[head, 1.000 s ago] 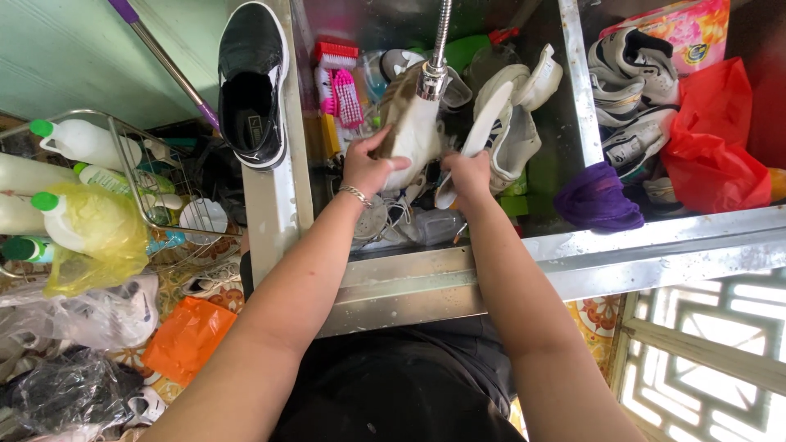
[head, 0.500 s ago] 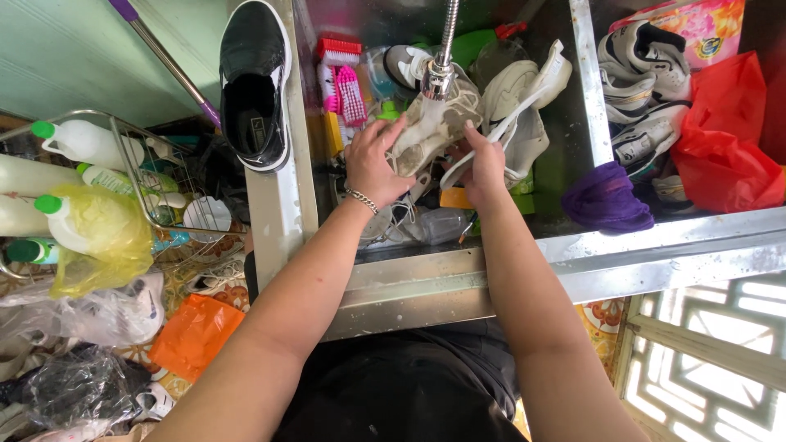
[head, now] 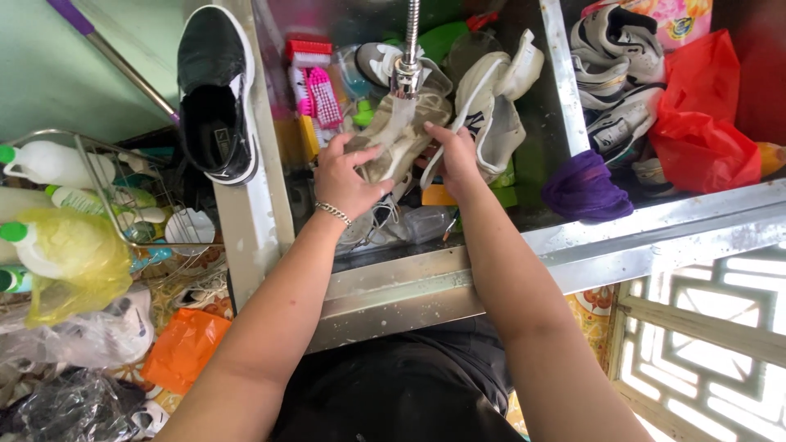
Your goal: The person scrubs a white shoe insole with an orange sponge and rinses it under running water. They then scrub the exterior of a black shoe with the same sponge and rinse it. Finally, the person rinses a white sneaker under the tap.
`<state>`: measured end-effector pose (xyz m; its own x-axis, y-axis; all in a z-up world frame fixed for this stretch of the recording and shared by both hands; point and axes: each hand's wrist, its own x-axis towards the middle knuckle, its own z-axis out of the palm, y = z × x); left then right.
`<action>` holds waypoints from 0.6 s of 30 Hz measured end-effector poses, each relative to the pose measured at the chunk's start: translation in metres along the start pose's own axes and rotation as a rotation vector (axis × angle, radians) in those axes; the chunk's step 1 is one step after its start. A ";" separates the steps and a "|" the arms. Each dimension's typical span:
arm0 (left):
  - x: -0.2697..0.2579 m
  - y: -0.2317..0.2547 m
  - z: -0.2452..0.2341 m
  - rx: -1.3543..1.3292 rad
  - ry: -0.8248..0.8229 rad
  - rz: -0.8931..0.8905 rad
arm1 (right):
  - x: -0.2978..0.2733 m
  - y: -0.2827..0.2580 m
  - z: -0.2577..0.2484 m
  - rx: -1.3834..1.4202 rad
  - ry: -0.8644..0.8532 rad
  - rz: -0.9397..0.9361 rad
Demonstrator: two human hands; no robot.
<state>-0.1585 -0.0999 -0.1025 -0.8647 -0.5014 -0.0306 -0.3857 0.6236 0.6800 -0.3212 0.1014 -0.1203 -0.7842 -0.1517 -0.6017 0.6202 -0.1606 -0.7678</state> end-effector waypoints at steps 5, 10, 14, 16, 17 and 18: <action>0.000 -0.007 0.002 -0.059 0.006 -0.140 | -0.005 -0.003 0.008 -0.023 -0.043 0.056; 0.012 0.001 -0.002 -0.298 -0.028 -0.420 | -0.016 -0.042 -0.022 -0.456 0.178 -0.213; 0.025 0.000 0.007 -0.659 0.050 -0.628 | -0.034 -0.071 -0.044 -0.624 0.396 -0.396; 0.015 0.043 -0.021 -0.953 0.038 -0.801 | -0.042 -0.077 -0.059 -0.726 0.448 -0.350; 0.013 0.066 -0.034 -1.261 0.033 -0.958 | -0.044 -0.083 -0.065 -0.827 0.499 -0.319; 0.014 0.055 -0.029 -1.260 0.037 -0.958 | -0.039 -0.081 -0.074 -0.827 0.496 -0.319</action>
<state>-0.1820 -0.0901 -0.0444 -0.4528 -0.4259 -0.7833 -0.2416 -0.7871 0.5676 -0.3418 0.1927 -0.0510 -0.9473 0.2319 -0.2208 0.3193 0.6310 -0.7071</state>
